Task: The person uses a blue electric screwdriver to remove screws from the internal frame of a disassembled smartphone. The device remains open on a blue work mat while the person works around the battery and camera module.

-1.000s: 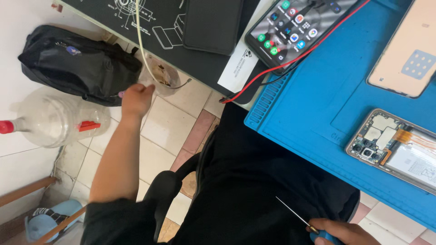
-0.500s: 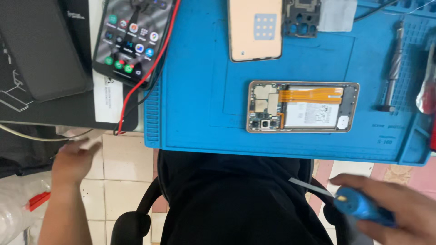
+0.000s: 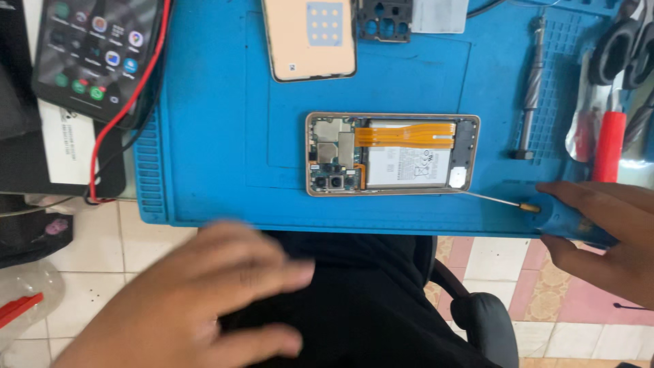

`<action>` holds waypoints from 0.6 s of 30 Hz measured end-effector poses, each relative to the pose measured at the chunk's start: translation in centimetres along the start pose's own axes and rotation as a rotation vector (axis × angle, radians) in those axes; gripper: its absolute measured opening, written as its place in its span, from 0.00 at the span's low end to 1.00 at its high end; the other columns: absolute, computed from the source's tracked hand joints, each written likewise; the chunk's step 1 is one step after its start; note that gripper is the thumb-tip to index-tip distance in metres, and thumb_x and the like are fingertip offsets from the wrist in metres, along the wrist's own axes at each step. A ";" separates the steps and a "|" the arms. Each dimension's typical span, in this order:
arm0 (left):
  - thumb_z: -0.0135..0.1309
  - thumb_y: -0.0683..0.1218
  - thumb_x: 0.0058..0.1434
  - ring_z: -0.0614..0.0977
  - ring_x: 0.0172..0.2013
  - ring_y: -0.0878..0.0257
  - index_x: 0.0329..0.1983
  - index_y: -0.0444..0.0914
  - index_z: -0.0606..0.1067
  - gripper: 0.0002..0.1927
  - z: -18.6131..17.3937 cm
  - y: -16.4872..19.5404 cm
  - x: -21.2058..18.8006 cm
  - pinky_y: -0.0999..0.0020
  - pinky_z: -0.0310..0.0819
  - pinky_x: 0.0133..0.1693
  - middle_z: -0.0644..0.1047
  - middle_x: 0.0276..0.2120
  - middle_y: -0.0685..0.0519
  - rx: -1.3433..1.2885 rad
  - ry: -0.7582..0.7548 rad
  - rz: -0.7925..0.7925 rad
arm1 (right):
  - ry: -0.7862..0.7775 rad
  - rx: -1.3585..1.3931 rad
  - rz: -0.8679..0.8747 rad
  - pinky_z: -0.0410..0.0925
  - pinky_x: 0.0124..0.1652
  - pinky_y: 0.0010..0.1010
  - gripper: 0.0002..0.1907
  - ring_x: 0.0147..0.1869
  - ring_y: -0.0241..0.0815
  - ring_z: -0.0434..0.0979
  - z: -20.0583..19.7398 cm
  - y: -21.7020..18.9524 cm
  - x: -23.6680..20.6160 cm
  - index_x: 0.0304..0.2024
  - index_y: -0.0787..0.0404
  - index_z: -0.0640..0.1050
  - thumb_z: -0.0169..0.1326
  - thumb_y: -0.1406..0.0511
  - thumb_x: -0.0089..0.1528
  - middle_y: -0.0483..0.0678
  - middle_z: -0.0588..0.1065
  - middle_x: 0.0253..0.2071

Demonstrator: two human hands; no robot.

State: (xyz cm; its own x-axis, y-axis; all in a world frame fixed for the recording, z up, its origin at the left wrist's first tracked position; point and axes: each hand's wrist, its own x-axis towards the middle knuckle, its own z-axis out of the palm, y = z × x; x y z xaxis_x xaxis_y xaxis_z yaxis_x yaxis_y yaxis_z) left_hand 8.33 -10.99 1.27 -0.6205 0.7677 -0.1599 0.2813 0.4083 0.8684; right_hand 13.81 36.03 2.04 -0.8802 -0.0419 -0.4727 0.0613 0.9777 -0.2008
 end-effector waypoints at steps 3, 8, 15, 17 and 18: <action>0.69 0.60 0.49 0.71 0.58 0.48 0.64 0.42 0.72 0.41 0.6 0.5 4.4 0.55 0.67 0.56 0.75 0.53 0.48 0.234 0.342 0.029 | -0.001 0.021 -0.066 0.78 0.45 0.38 0.35 0.43 0.50 0.86 -0.3 0.4 0.6 0.58 0.62 0.76 0.66 0.67 0.46 0.55 0.81 0.44; 0.74 0.58 0.42 0.67 0.62 0.41 0.70 0.37 0.63 0.55 1.2 0.3 8.0 0.49 0.63 0.61 0.71 0.62 0.41 0.400 0.474 -0.005 | -0.050 -0.100 -0.055 0.78 0.46 0.39 0.38 0.42 0.51 0.86 0.0 1.5 0.6 0.58 0.62 0.77 0.70 0.65 0.44 0.56 0.82 0.44; 0.75 0.55 0.45 0.71 0.60 0.46 0.71 0.35 0.62 0.53 1.6 -0.7 8.9 0.55 0.64 0.61 0.75 0.59 0.44 0.360 0.501 -0.008 | -0.037 -0.095 -0.120 0.78 0.45 0.37 0.38 0.42 0.47 0.86 0.4 2.4 1.0 0.59 0.62 0.76 0.69 0.64 0.45 0.54 0.82 0.44; 0.75 0.53 0.46 0.72 0.58 0.47 0.70 0.35 0.63 0.52 1.6 -1.0 9.0 0.57 0.65 0.60 0.77 0.57 0.45 0.336 0.498 -0.004 | -0.053 -0.105 -0.094 0.78 0.46 0.37 0.38 0.41 0.46 0.86 0.6 2.9 0.9 0.59 0.61 0.76 0.69 0.64 0.44 0.54 0.82 0.43; 0.75 0.53 0.46 0.73 0.56 0.48 0.69 0.34 0.63 0.51 1.6 -1.0 9.1 0.56 0.64 0.58 0.77 0.56 0.45 0.332 0.494 0.008 | -0.043 -0.136 -0.116 0.78 0.47 0.38 0.39 0.42 0.48 0.86 0.8 3.2 0.8 0.59 0.61 0.76 0.69 0.64 0.44 0.55 0.81 0.43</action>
State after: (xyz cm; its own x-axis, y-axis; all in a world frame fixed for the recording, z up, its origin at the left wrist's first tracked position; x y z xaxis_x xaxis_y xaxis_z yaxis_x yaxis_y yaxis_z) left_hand 3.55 -3.65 -1.78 -0.8620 0.4834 0.1523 0.4520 0.5972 0.6626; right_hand 13.68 39.00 0.39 -0.8564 -0.1624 -0.4902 -0.1064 0.9844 -0.1402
